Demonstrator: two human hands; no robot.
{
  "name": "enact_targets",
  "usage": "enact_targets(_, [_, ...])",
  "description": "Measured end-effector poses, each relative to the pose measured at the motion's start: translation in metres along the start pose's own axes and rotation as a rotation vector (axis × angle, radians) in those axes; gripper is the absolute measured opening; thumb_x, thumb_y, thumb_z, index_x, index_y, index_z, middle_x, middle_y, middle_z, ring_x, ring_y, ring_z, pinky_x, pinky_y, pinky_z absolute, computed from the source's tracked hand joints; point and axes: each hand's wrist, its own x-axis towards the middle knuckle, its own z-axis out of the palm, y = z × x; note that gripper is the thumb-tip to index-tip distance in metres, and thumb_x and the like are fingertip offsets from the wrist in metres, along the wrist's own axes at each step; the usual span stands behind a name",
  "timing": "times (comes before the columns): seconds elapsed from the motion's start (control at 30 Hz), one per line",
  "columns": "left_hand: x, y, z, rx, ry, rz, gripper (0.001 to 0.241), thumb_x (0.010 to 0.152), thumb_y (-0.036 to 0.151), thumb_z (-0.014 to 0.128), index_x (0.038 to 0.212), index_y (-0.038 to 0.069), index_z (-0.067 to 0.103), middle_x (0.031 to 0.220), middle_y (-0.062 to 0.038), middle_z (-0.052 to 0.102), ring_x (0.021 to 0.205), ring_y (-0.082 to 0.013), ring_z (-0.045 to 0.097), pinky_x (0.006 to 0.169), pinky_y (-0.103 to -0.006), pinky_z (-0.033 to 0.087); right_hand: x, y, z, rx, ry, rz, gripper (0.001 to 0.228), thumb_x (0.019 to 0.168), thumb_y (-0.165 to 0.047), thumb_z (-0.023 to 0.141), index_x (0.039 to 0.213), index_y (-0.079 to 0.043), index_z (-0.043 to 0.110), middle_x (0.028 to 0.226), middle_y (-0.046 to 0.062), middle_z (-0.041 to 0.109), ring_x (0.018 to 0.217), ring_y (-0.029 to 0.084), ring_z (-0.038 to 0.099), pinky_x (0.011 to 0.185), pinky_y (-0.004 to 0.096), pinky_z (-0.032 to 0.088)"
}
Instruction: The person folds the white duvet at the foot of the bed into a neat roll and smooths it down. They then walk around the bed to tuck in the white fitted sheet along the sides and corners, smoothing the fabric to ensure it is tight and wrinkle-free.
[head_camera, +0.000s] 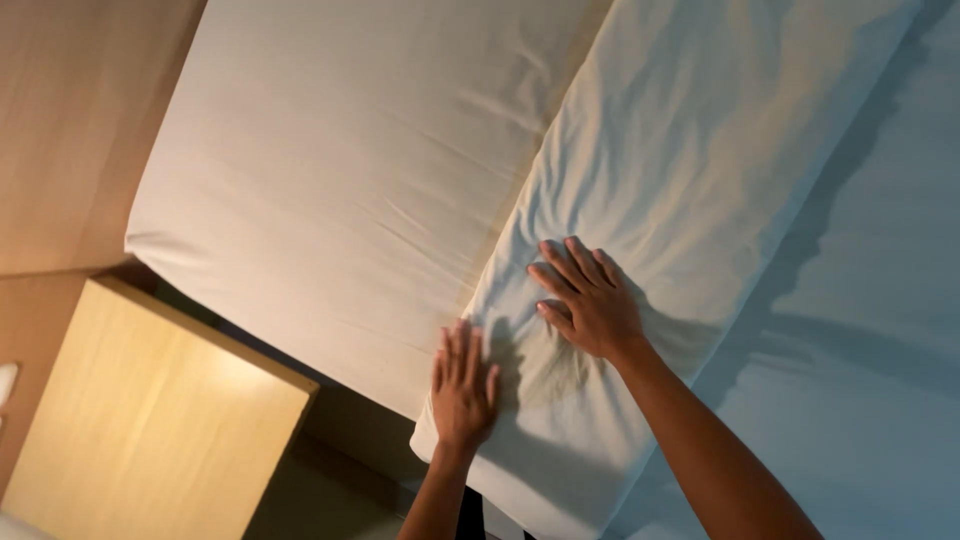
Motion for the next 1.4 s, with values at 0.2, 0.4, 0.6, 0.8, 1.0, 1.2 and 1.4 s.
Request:
enact_targets(0.2, [0.006, 0.007, 0.001, -0.119, 0.119, -0.184, 0.064, 0.106, 0.039, 0.046, 0.159, 0.005, 0.037, 0.168, -0.011, 0.034, 0.158, -0.0328, 0.026, 0.125, -0.0471, 0.02, -0.001, -0.001, 0.001, -0.027, 0.027, 0.012, 0.061, 0.102, -0.053, 0.045, 0.159, -0.03, 0.039, 0.172, 0.001, 0.026, 0.157, 0.029, 0.023, 0.126, 0.051, 0.018])
enact_targets(0.4, [0.006, 0.005, 0.006, -0.154, 0.168, -0.179, 0.059, 0.107, 0.036, 0.047, 0.157, 0.006, 0.043, 0.167, -0.01, 0.039, 0.158, -0.0309, 0.03, 0.124, -0.0463, 0.022, 0.0, -0.028, 0.018, -0.045, 0.076, 0.124, 0.06, 0.105, -0.05, 0.046, 0.16, -0.027, 0.042, 0.172, 0.003, 0.027, 0.158, 0.034, 0.021, 0.126, 0.058, 0.017])
enact_targets(0.6, [0.005, 0.004, 0.002, -0.169, 0.196, -0.142, 0.058, 0.106, 0.033, 0.049, 0.157, 0.006, 0.043, 0.167, -0.011, 0.039, 0.157, -0.0306, 0.031, 0.124, -0.0468, 0.023, -0.04, -0.076, 0.016, 0.046, -0.017, -0.081, 0.059, 0.103, -0.051, 0.043, 0.156, -0.024, 0.043, 0.169, 0.006, 0.028, 0.156, 0.037, 0.019, 0.123, 0.058, 0.016])
enact_targets(0.8, [-0.002, 0.004, -0.012, -0.231, 0.199, -0.103, 0.058, 0.104, 0.03, 0.054, 0.159, 0.014, 0.043, 0.169, -0.007, 0.037, 0.157, -0.031, 0.03, 0.124, -0.0483, 0.025, -0.075, -0.026, 0.008, 0.075, -0.075, -0.185, 0.06, 0.106, -0.05, 0.038, 0.159, -0.022, 0.041, 0.17, 0.005, 0.03, 0.158, 0.034, 0.023, 0.125, 0.057, 0.018])
enact_targets(1.0, [-0.019, 0.002, -0.021, -0.127, 0.166, -0.096, 0.052, 0.104, 0.029, 0.055, 0.156, 0.029, 0.048, 0.168, -0.004, 0.036, 0.157, -0.0301, 0.031, 0.123, -0.0502, 0.028, -0.094, 0.013, -0.008, -0.024, 0.08, 0.202, 0.061, 0.11, -0.053, 0.033, 0.164, -0.024, 0.036, 0.174, 0.004, 0.023, 0.161, 0.036, 0.019, 0.129, 0.056, 0.012])
enact_targets(1.2, [-0.055, -0.005, -0.008, -0.086, 0.179, -0.173, 0.05, 0.107, 0.03, 0.052, 0.157, 0.027, 0.049, 0.169, -0.004, 0.036, 0.156, -0.03, 0.033, 0.122, -0.0505, 0.029, -0.118, -0.024, 0.023, -0.034, -0.007, -0.006, 0.065, 0.105, -0.056, 0.036, 0.162, -0.024, 0.033, 0.173, 0.006, 0.018, 0.159, 0.037, 0.012, 0.126, 0.058, 0.006])
enact_targets(1.4, [-0.098, -0.011, -0.004, -0.225, 0.241, -0.268, 0.064, 0.105, 0.038, 0.053, 0.161, 0.012, 0.038, 0.169, -0.011, 0.033, 0.157, -0.035, 0.028, 0.123, -0.0506, 0.026, -0.139, -0.092, 0.016, 0.033, -0.092, -0.186, 0.062, 0.103, -0.052, 0.044, 0.159, -0.026, 0.04, 0.171, 0.005, 0.024, 0.157, 0.038, 0.018, 0.124, 0.06, 0.013])
